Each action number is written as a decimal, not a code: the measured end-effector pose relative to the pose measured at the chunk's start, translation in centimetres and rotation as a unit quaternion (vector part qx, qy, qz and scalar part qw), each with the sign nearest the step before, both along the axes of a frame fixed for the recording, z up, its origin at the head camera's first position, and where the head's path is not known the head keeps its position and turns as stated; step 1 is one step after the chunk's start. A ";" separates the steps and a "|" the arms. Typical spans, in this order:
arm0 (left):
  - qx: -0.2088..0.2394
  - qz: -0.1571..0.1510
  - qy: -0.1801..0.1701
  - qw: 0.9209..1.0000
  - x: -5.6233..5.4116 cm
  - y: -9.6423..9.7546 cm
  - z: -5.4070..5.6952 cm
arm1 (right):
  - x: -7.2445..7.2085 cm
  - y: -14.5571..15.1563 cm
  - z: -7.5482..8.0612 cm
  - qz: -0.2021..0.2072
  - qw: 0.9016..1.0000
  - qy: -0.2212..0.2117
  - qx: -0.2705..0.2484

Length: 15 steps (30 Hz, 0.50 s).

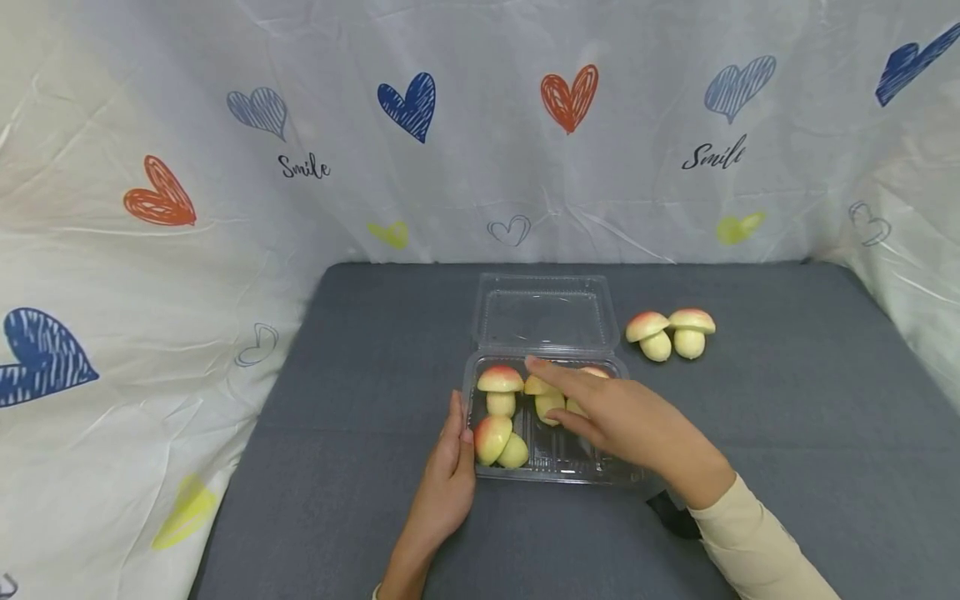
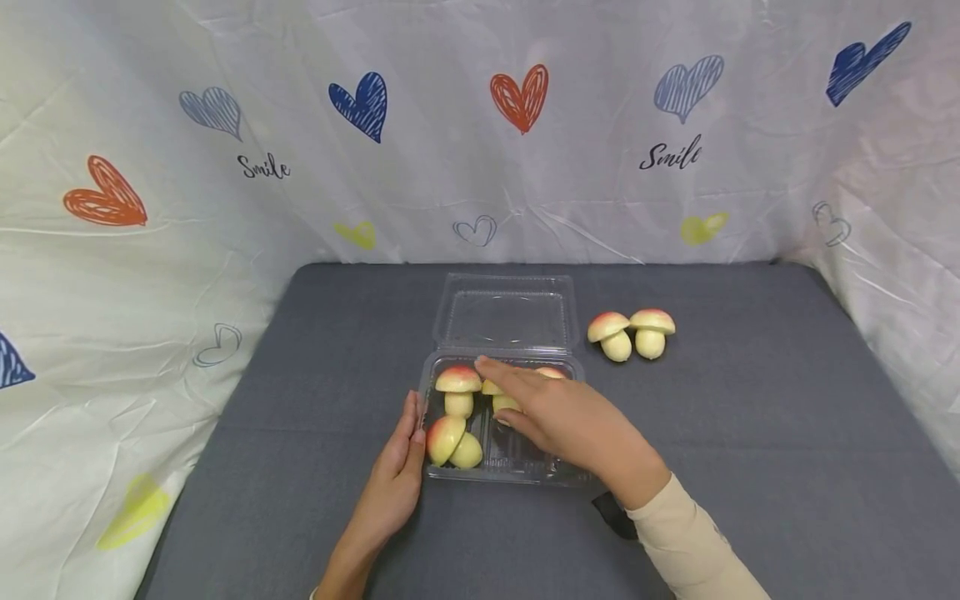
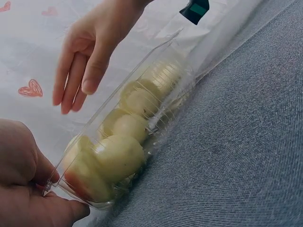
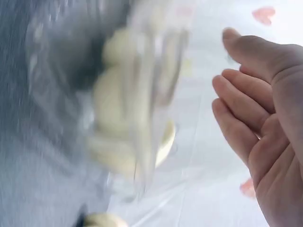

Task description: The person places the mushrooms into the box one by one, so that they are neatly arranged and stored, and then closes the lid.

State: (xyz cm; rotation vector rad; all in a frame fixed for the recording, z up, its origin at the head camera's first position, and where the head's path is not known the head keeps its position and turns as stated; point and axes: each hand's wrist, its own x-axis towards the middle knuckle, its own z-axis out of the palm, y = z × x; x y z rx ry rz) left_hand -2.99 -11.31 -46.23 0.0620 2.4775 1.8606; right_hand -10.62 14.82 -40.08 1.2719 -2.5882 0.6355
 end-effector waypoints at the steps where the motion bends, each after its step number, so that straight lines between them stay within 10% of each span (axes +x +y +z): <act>1: 0.000 0.000 -0.001 1.000 0.0 0.0 0.0 | -0.2 0.4 0.1 -0.007 1.000 -0.001 -0.004; 15: -0.007 0.002 0.001 1.000 0.1 0.0 0.2 | -2.1 3.7 0.1 -0.076 0.996 0.045 -0.029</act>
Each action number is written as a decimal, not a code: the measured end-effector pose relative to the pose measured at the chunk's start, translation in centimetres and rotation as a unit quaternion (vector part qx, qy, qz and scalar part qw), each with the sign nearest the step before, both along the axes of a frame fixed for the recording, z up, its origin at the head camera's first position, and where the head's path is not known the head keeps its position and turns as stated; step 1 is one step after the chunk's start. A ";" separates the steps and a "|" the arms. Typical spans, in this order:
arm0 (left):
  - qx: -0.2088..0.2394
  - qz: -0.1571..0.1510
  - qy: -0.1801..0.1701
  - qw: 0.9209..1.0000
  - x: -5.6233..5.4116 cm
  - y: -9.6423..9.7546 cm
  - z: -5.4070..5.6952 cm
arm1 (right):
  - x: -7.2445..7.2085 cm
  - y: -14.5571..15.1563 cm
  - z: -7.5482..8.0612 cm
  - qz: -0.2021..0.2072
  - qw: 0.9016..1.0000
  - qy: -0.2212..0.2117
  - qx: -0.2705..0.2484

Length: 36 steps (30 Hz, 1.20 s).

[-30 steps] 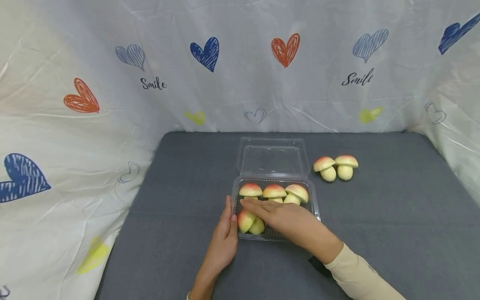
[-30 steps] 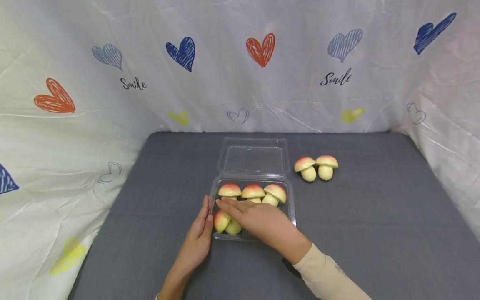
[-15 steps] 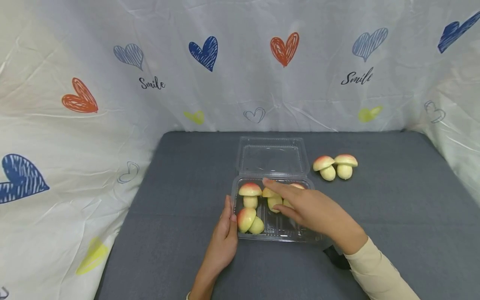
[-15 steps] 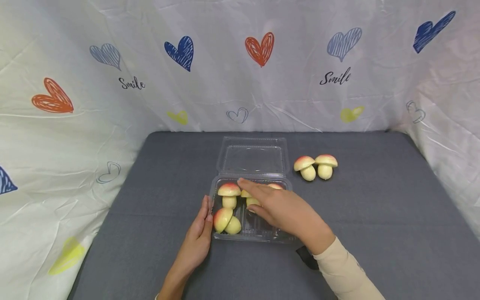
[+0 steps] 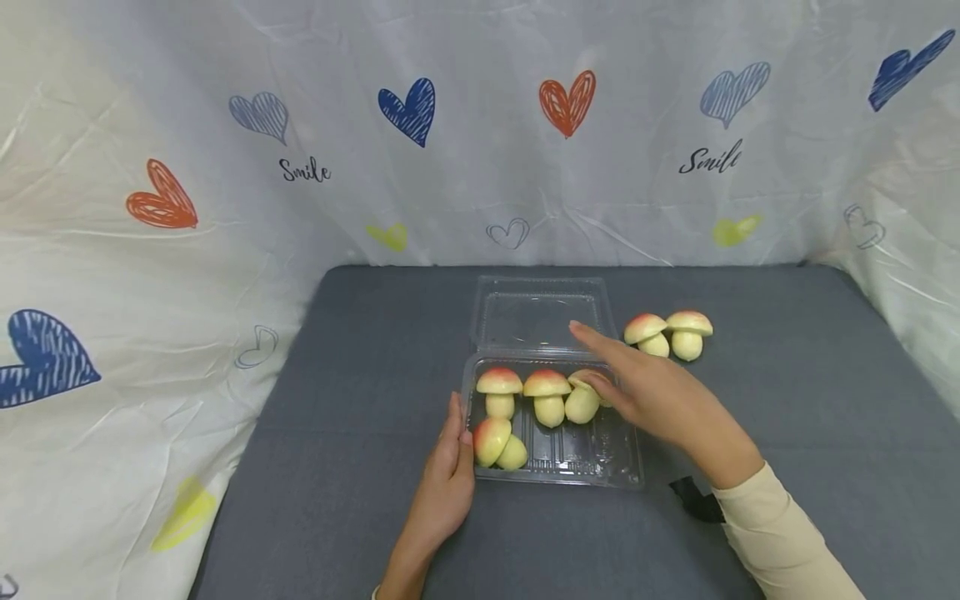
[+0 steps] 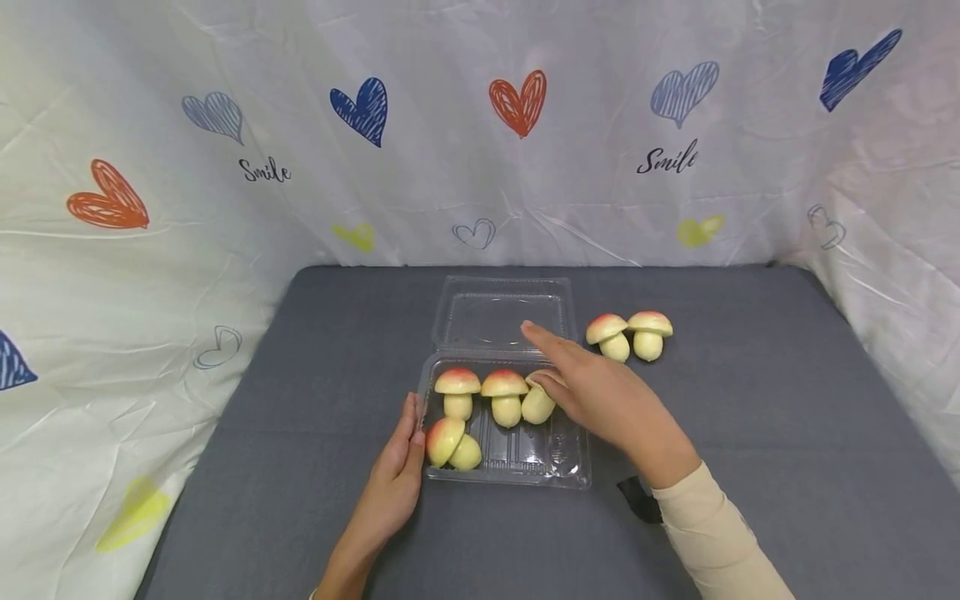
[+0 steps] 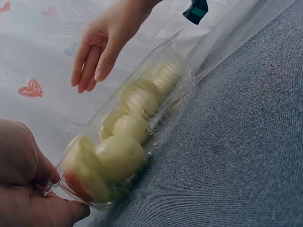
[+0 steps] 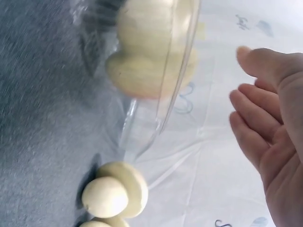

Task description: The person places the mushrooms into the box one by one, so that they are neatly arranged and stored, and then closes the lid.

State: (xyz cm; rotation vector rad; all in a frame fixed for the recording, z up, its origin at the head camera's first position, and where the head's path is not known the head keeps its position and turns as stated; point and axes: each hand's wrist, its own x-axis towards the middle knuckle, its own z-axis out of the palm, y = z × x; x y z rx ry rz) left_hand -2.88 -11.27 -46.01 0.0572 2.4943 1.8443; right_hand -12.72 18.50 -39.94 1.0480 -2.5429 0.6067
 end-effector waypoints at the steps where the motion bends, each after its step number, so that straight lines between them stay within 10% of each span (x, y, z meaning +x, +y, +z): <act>1: 0.000 -0.001 0.000 1.000 0.0 0.0 0.0 | -0.1 0.2 0.0 -0.006 1.000 0.007 -0.004; 12: 0.000 -0.005 0.000 1.000 0.0 0.1 0.1 | -1.0 3.4 -0.5 -0.114 0.993 0.001 -0.032; 36: -0.007 -0.005 0.001 1.000 0.1 0.1 0.1 | -1.7 8.9 -2.1 -0.176 0.983 -0.037 -0.028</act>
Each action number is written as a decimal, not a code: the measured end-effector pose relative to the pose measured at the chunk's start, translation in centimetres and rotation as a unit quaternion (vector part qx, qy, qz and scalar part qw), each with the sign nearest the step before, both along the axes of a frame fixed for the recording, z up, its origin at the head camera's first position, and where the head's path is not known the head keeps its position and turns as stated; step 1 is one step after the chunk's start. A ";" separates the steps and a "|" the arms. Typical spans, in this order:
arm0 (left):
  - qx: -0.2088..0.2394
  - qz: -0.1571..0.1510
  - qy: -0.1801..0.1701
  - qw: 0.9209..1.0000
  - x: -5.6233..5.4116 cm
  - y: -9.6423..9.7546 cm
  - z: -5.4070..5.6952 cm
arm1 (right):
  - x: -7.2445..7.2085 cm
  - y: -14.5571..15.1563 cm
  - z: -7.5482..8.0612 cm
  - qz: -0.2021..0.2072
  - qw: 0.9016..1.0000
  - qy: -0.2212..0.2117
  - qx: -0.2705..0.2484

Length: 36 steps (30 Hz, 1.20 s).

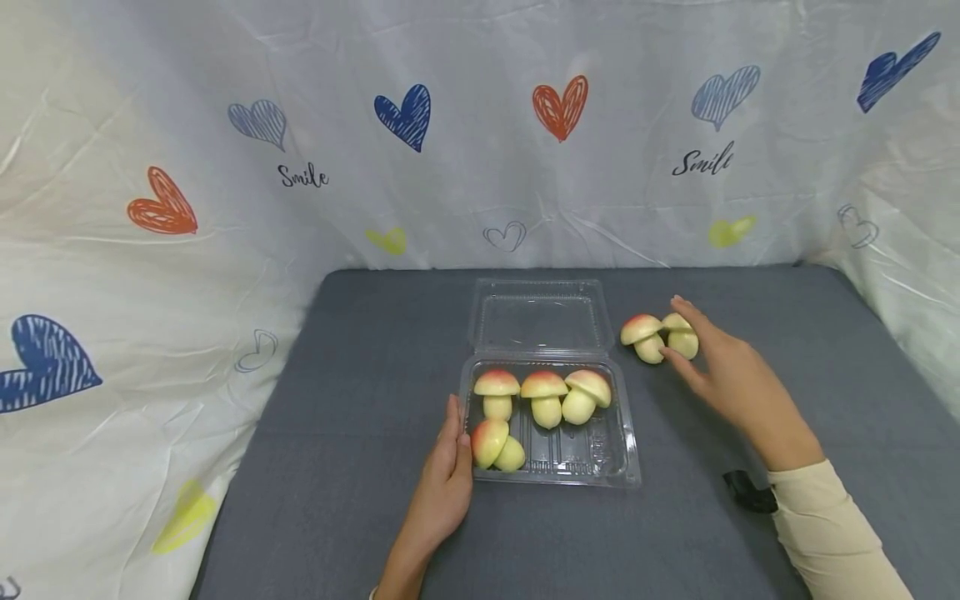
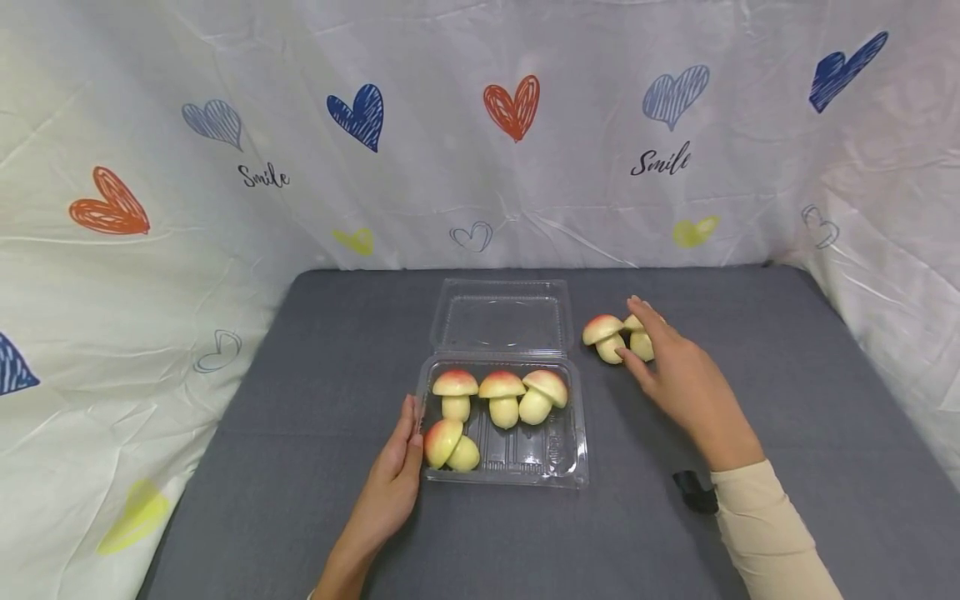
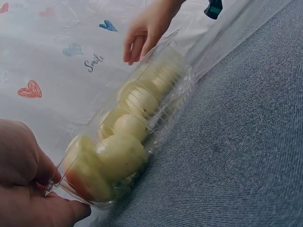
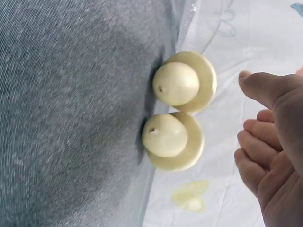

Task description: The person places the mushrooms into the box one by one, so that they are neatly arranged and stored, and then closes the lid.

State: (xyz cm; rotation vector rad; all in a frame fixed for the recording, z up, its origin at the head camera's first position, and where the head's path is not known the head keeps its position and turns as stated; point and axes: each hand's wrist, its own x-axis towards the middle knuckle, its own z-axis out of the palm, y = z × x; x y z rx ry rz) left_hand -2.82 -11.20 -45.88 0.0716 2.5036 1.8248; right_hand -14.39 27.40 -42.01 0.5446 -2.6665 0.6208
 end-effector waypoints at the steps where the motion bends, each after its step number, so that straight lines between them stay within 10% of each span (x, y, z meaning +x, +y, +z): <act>1: 0.000 0.000 0.000 1.000 0.0 0.0 0.0 | 0.0 0.2 -0.1 -0.002 1.000 -0.001 0.000; 36: 0.008 -0.006 0.000 1.000 0.0 -0.1 -0.1 | -1.6 3.6 -2.3 -0.037 0.995 -0.096 0.013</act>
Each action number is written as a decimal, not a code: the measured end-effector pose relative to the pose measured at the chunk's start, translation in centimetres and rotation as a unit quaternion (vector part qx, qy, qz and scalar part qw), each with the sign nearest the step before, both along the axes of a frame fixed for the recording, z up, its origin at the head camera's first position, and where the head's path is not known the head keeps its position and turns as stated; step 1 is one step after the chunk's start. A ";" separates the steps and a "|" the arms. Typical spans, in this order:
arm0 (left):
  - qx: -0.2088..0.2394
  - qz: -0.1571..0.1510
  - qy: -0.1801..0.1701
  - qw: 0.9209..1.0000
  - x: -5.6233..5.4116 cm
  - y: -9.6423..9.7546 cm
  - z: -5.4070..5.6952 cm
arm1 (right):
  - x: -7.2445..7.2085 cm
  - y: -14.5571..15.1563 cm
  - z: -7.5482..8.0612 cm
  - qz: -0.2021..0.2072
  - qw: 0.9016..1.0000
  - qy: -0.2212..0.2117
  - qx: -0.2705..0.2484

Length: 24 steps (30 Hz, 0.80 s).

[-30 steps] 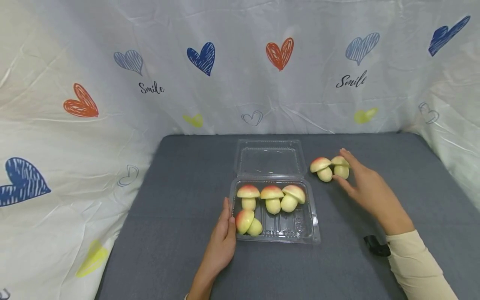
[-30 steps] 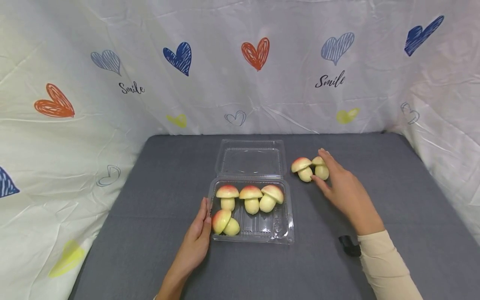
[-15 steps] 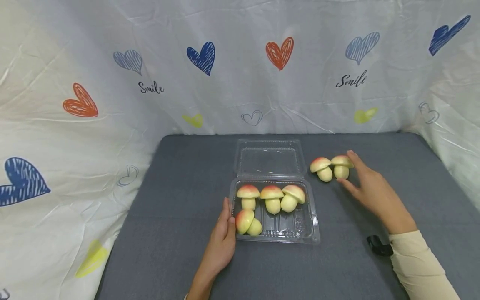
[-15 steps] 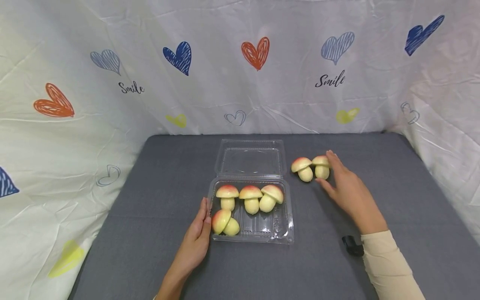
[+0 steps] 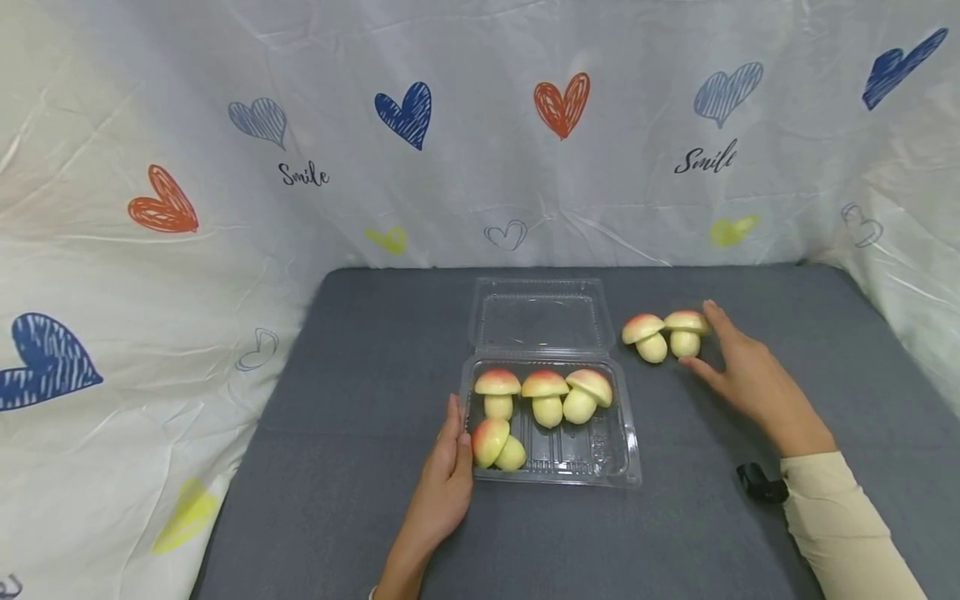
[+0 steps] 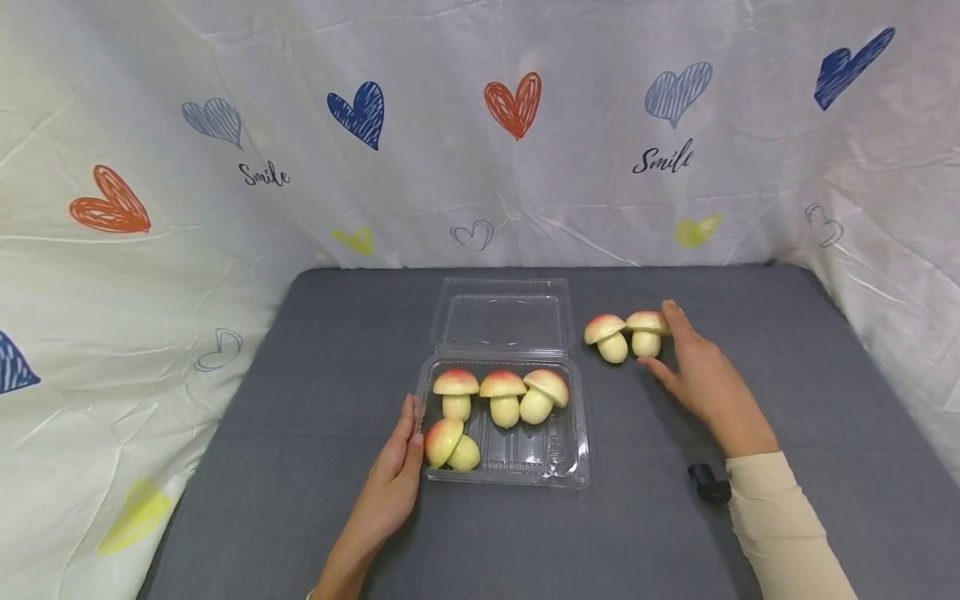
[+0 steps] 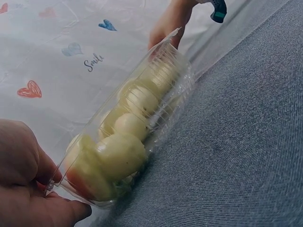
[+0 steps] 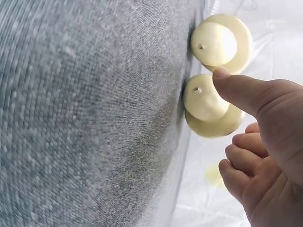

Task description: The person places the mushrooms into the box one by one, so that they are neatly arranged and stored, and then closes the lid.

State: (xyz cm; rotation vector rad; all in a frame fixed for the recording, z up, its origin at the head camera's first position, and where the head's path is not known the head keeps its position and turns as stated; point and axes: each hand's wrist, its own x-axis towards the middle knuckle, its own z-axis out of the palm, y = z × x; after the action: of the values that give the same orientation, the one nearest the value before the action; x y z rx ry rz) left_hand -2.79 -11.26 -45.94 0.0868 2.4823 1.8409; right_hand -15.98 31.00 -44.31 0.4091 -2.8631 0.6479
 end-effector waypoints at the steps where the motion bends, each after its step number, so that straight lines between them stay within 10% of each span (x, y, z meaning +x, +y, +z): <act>1: -0.001 -0.001 0.000 1.000 0.0 0.0 0.0 | -0.1 0.0 0.0 0.000 1.000 -0.003 0.001; 24: 0.000 -0.009 -0.002 1.000 0.1 -0.1 0.0 | -1.8 -0.2 -0.4 0.026 0.998 -0.048 0.006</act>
State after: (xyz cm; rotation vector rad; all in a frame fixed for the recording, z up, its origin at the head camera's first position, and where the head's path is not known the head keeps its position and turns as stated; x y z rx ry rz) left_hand -2.70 -11.39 -45.90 0.1035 2.4705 1.8331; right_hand -17.83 30.82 -44.67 0.4685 -2.9574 0.6780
